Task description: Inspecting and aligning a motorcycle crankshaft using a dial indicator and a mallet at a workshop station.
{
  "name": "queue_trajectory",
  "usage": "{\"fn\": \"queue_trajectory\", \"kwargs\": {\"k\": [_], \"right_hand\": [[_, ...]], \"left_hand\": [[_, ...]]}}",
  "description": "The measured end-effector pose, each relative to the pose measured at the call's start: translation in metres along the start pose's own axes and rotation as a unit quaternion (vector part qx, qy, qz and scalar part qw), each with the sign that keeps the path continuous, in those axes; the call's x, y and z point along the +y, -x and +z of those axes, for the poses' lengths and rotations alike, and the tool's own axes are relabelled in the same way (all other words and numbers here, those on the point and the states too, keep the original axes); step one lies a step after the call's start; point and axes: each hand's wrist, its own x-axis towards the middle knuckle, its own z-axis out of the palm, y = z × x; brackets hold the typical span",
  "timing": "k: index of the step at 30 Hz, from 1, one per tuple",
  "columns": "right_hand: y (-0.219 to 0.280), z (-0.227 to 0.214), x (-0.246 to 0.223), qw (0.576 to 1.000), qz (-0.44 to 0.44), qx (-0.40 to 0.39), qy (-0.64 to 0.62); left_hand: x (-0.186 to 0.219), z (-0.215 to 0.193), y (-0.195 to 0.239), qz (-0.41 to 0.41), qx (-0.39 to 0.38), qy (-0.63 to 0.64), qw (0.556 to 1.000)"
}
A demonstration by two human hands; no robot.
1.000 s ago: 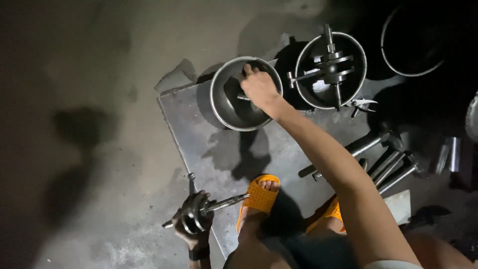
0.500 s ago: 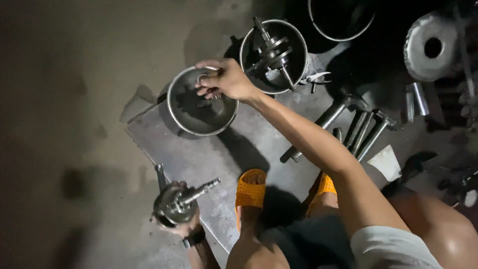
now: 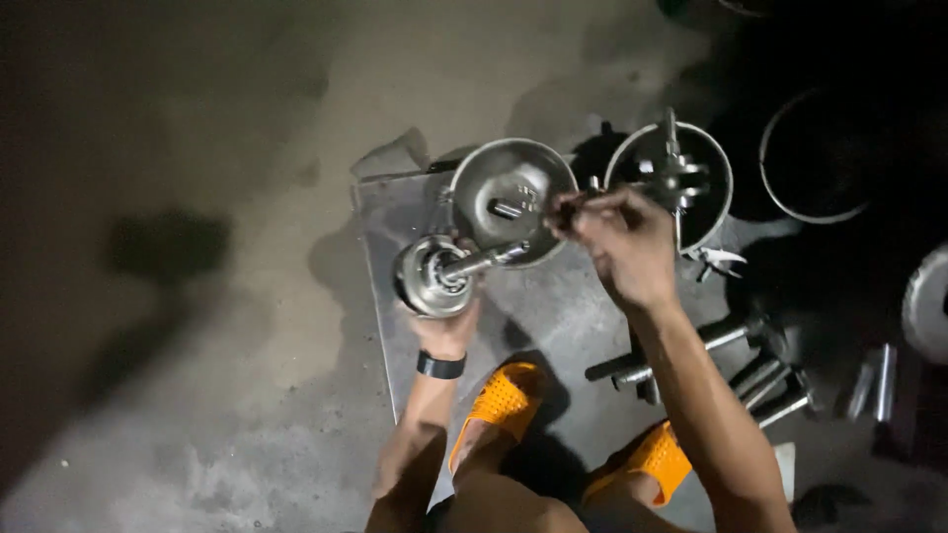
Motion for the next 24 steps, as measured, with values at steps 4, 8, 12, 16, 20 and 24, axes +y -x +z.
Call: {"fn": "queue_trajectory", "kwargs": {"k": [4, 8, 12, 16, 20, 24], "right_hand": [[0.021, 0.027, -0.016, 0.984, -0.177, -0.023, 0.013], [0.027, 0.047, -0.009, 0.973, -0.203, -0.102, -0.028], [0.029, 0.066, -0.015, 0.973, -0.180, -0.146, 0.014], [0.026, 0.070, -0.002, 0.972, -0.172, -0.161, -0.002], [0.029, 0.076, 0.005, 0.968, -0.196, -0.156, 0.023], [0.030, 0.082, 0.019, 0.969, -0.191, -0.156, 0.000]], "left_hand": [[-0.006, 0.005, -0.001, 0.013, 0.056, 0.013, 0.998], [-0.007, 0.008, 0.002, 0.008, 0.071, 0.045, 0.996], [-0.005, 0.012, 0.006, -0.004, 0.053, 0.085, 0.995], [0.002, 0.005, 0.003, 0.000, 0.060, 0.080, 0.995], [0.006, 0.001, -0.002, -0.005, 0.062, 0.073, 0.995], [0.011, -0.004, -0.004, -0.011, 0.064, 0.069, 0.995]]}}
